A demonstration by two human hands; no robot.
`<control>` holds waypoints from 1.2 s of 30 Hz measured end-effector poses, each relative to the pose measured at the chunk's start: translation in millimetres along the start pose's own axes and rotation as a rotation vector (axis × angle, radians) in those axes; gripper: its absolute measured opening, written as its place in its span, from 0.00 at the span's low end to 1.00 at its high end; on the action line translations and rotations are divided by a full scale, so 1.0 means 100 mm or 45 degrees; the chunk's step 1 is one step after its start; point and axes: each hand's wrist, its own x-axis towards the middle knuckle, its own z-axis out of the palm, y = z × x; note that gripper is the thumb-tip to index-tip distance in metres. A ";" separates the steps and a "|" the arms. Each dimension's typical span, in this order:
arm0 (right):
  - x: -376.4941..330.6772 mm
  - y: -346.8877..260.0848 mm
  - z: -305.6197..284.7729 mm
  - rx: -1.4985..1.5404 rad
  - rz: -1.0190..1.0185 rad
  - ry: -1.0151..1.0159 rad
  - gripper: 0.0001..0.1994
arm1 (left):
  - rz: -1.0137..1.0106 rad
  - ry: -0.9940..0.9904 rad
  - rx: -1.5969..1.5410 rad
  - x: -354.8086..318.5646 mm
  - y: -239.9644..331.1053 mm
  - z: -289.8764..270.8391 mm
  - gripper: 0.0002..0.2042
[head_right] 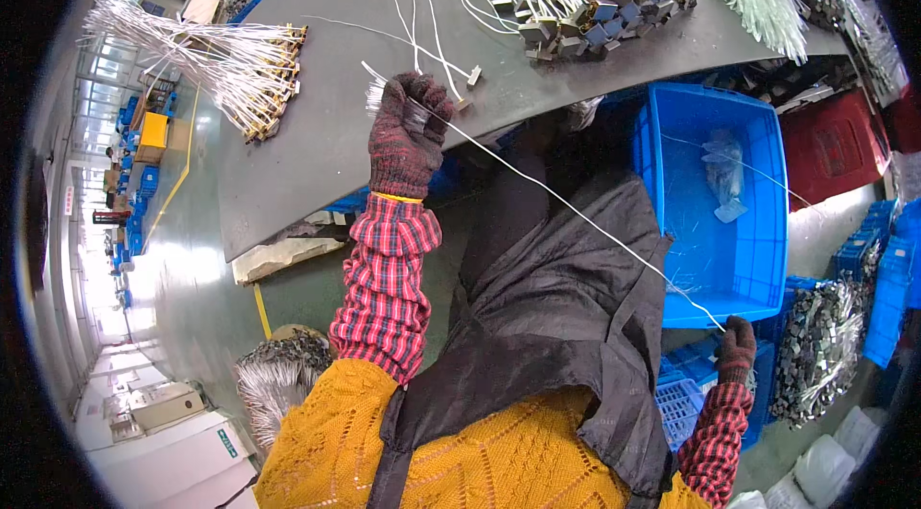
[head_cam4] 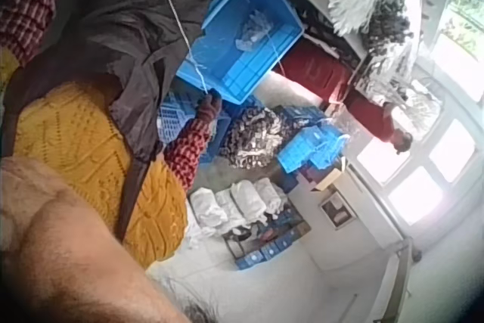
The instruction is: The worker is bundling, sorting, and organizing multiple wiring harnesses with yellow connectors at a manual assembly station.
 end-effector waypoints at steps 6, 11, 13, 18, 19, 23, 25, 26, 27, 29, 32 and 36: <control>0.05 0.03 0.03 0.070 0.052 -0.034 0.15 | -0.085 -0.056 -0.041 -0.05 -0.15 -0.01 0.14; -0.22 -1.13 1.03 0.045 0.068 -0.179 0.13 | -0.264 -0.219 -0.123 -0.23 -0.47 0.06 0.13; -0.14 -1.35 1.57 0.145 -0.583 -0.204 0.12 | -0.293 -0.316 -0.121 -0.29 -0.71 0.13 0.15; -0.56 -3.23 2.48 0.424 -0.576 -0.626 0.22 | -0.160 -0.255 0.117 -0.40 -0.98 0.26 0.16; -0.64 -3.44 2.57 0.422 -0.573 -0.663 0.22 | -0.094 -0.172 0.063 -0.36 -0.82 0.18 0.16; -0.71 -3.63 2.61 0.002 -0.812 -0.616 0.28 | 0.056 0.078 0.131 -0.03 -0.33 0.03 0.11; -0.64 -3.50 2.74 0.174 -0.738 -0.653 0.30 | 0.057 0.072 0.199 -0.03 -0.33 0.03 0.11; -0.61 -3.47 2.80 0.159 -0.735 -0.656 0.30 | 0.062 0.056 0.279 -0.04 -0.32 0.04 0.11; -0.61 -3.51 2.89 0.218 -0.694 -0.690 0.31 | 0.055 0.064 0.271 -0.07 -0.37 0.04 0.11; -0.66 -3.66 3.07 0.260 -0.653 -0.707 0.32 | -0.024 0.033 0.215 -0.16 -0.49 0.12 0.12; -0.70 -4.10 3.39 0.389 -0.897 -0.650 0.32 | 0.079 0.097 0.525 -0.01 -0.68 -0.19 0.11; -0.55 -4.73 3.57 -0.324 -1.001 -0.466 0.30 | 0.474 -0.101 1.778 0.39 -0.09 -0.24 0.09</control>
